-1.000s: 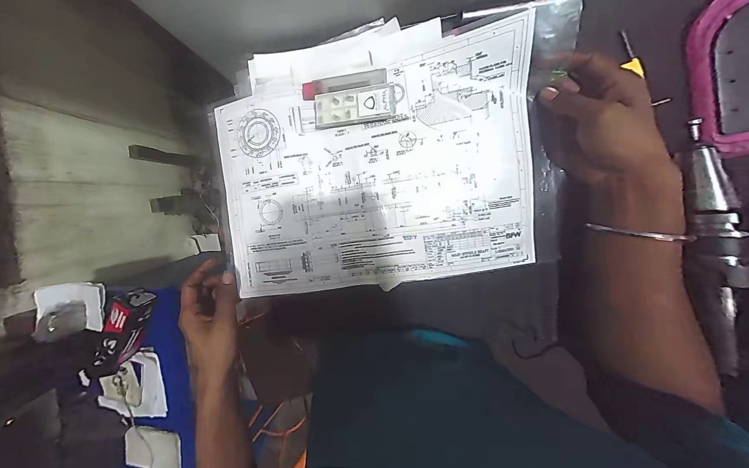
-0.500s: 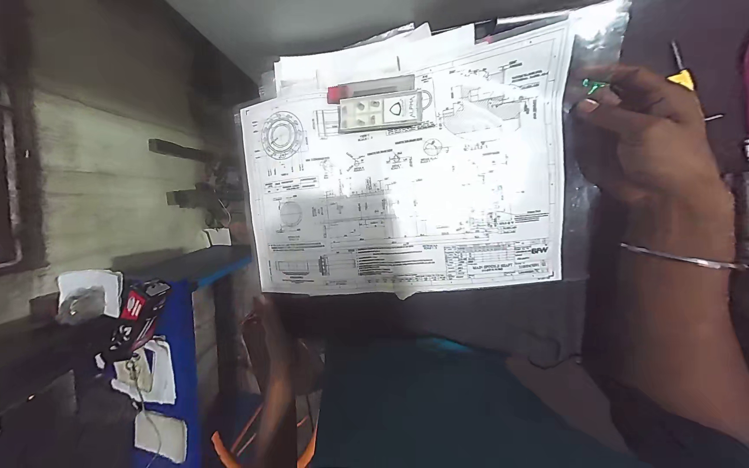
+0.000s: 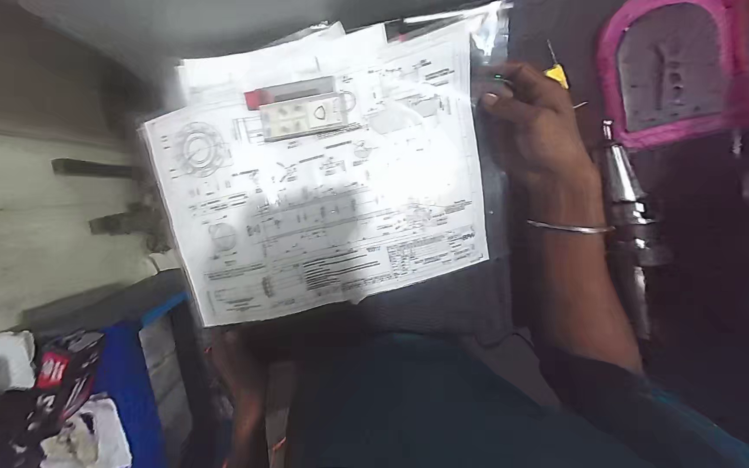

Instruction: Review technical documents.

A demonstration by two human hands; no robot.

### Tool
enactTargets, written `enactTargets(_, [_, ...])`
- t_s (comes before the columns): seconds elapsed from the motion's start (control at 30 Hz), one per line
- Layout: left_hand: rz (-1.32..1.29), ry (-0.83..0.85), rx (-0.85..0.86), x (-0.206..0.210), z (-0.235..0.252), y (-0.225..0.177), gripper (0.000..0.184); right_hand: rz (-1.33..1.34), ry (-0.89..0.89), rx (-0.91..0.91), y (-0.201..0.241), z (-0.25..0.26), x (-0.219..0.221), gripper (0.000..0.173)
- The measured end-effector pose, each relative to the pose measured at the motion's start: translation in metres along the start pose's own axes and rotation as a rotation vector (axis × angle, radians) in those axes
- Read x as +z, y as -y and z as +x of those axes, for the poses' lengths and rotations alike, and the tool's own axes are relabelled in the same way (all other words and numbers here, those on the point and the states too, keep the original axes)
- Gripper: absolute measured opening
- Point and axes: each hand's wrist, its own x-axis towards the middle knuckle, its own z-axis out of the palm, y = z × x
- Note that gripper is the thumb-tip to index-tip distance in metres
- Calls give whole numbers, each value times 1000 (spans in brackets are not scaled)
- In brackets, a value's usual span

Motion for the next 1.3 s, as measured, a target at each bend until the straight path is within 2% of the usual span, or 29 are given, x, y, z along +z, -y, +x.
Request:
enactTargets(0.13, [-107,12,-8,-1,3,3,72,55,-18,-2,-5,21,-1,32])
enactTargets(0.3, [-109,17,34,9,5,-19,74,164,-13,3,-3,19,0,28])
enactTargets(0.43, [-24,19,86,10,4,-23,86,39,34,59,5,12,-8,27])
enactTargets(0.57, [28,46,136,3,6,-13,83,-58,181,58,17,1,-19,31])
enactTargets(0.73, [83,50,170,0,7,-9,76,-178,295,80,20,-5,-33,20])
enactTargets(0.83, [70,46,153,4,7,-15,81,-210,336,105,23,-8,-36,23])
enactTargets(1.0, [29,41,163,4,8,-13,81,-305,355,96,19,-6,-38,25])
enactTargets(1.17, [93,31,126,3,8,-15,92,-370,348,110,20,-6,-39,25])
enactTargets(1.3, [83,21,121,1,8,-10,88,-352,304,152,23,-11,-35,24])
